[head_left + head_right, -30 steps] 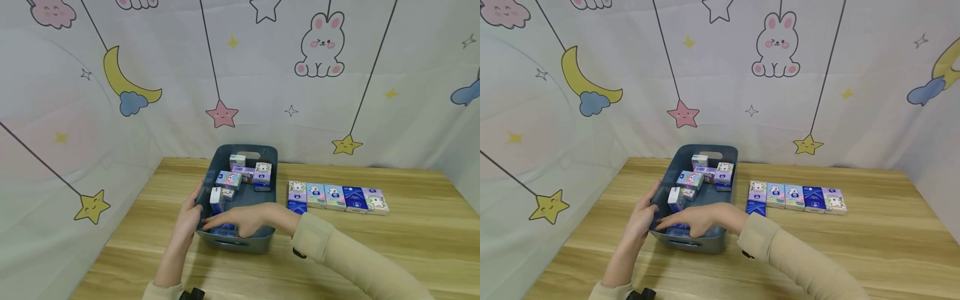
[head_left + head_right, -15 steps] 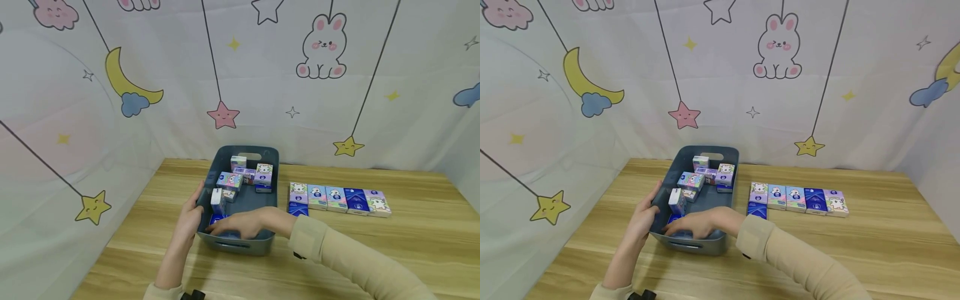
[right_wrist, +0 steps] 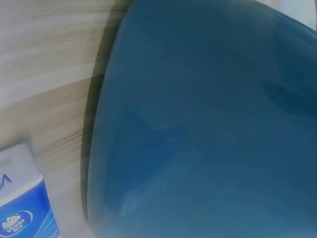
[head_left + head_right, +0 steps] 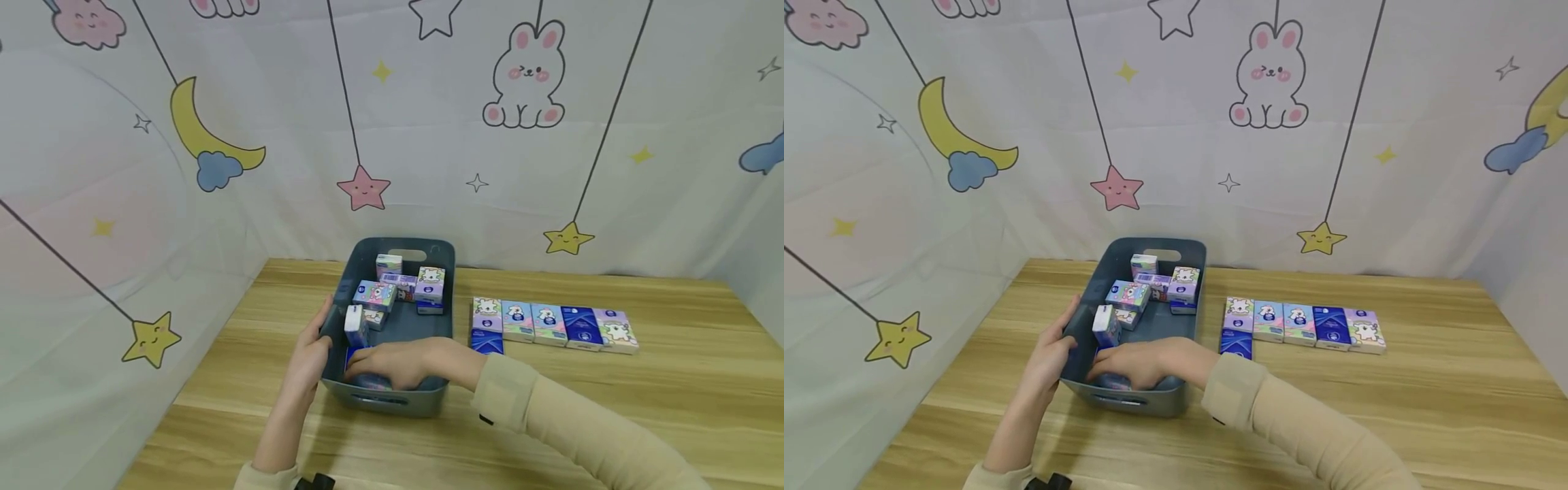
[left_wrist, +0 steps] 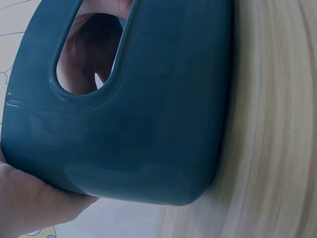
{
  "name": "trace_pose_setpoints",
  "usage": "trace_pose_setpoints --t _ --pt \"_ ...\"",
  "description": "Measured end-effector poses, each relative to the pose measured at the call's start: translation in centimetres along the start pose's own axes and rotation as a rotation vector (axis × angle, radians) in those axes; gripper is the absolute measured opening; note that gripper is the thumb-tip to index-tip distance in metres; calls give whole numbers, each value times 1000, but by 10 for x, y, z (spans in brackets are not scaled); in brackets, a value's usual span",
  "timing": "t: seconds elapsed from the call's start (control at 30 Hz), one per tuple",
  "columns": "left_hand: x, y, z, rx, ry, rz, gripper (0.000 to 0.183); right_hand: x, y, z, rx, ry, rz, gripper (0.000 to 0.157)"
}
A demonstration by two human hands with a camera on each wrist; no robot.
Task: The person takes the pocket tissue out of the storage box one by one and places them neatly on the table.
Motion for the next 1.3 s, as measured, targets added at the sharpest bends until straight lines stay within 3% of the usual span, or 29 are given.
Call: trace_pose_setpoints --t 0.23,0.47,1.0,1.3 --pt "-1 -1 -1 -6 6 -13 74 1 5 10 27 8 -40 75" --pt "-1 -1 0 -4 -7 -16 75 4 13 23 83 -70 -139 79" --pt "0 -2 0 23 14 -11 75 1 24 64 368 -168 -321 87" --pt "1 -2 0 20 22 -8 75 4 19 92 592 -166 -382 86"
Point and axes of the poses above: each hand's wrist, its own z-axis away from the middle knuckle, its own y-axis out of the back of the hand, x = y × z, the point moved 1 cm from there along -z, towards the middle knuckle, and after that the axes turned 5 degrees about y, right-handed, at the moved point
